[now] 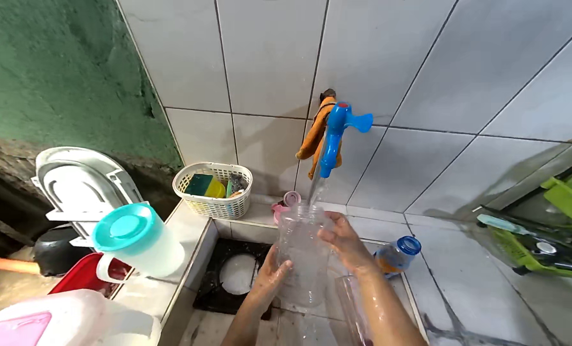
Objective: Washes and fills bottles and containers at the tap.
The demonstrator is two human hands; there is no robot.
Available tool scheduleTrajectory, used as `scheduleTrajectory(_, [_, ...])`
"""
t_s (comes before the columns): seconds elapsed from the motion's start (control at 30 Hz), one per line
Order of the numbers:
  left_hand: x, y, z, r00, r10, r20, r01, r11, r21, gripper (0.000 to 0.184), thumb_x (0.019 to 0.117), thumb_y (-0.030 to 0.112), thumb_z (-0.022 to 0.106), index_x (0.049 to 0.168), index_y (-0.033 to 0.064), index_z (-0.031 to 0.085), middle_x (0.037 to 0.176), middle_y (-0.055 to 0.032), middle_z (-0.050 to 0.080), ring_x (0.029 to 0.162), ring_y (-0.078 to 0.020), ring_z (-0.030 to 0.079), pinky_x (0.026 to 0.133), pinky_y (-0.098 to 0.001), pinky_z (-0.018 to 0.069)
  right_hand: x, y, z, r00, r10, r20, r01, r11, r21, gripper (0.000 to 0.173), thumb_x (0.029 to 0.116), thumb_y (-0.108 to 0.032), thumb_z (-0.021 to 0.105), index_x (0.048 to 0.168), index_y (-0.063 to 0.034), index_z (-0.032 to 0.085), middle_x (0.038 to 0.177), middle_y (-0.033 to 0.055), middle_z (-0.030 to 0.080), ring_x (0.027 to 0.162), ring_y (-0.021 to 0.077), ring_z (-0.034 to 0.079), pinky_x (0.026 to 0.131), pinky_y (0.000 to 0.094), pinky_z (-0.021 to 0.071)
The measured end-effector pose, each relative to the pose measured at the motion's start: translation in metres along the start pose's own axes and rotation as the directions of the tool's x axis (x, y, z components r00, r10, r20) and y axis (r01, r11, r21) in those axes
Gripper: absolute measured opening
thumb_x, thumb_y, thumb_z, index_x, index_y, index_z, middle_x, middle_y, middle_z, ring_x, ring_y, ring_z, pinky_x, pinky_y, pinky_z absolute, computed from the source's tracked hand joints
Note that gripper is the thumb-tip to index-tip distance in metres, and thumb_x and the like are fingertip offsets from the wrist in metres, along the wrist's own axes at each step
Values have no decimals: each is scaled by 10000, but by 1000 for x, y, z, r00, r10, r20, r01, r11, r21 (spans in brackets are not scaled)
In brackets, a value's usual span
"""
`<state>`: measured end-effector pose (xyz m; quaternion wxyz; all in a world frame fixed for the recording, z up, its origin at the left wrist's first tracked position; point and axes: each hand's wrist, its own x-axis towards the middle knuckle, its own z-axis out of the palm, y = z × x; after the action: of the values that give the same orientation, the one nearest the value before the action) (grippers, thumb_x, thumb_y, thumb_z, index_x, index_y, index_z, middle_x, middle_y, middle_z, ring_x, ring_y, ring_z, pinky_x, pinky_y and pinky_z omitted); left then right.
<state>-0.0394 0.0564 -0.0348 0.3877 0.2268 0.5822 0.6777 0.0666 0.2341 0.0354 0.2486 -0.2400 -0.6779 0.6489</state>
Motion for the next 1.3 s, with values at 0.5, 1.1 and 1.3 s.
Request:
scheduleTrajectory(0.5, [-59, 17, -52, 946, 109, -307, -23, 962, 270, 615, 1001, 137, 581, 1564, 59, 347, 1512, -219, 467, 1265, -303, 601, 1006, -451, 541, 6, -29, 24, 994, -111, -7, 88, 816, -571, 769, 774, -244, 910, 1378, 20, 513, 1285, 286, 608, 1138, 413, 634, 947, 602, 525])
scheduleTrajectory(1.1, [-184, -6, -74, 915, -14, -404, 128, 958, 256, 496, 1013, 97, 516, 1472, -63, 417, 1496, -240, 458, 1101, -201, 675, 920, -358, 572, 5, 8, 23, 935, 36, -353, -63, 996, -66, 737, 848, -202, 834, 1418, 2, 415, 1315, 250, 572, 1117, 333, 632, 886, 526, 566])
scheduleTrajectory(1.3, [-177, -10, -66, 932, -8, -363, 95, 970, 225, 497, 997, 82, 526, 1455, -75, 413, 1464, -220, 479, 1077, -177, 672, 906, -347, 576, -14, 61, 44, 795, 590, -142, -381, 667, 640, 557, 1032, -573, 425, 1406, -160, 449, 1107, 127, 646, 862, 248, 667, 690, 424, 574])
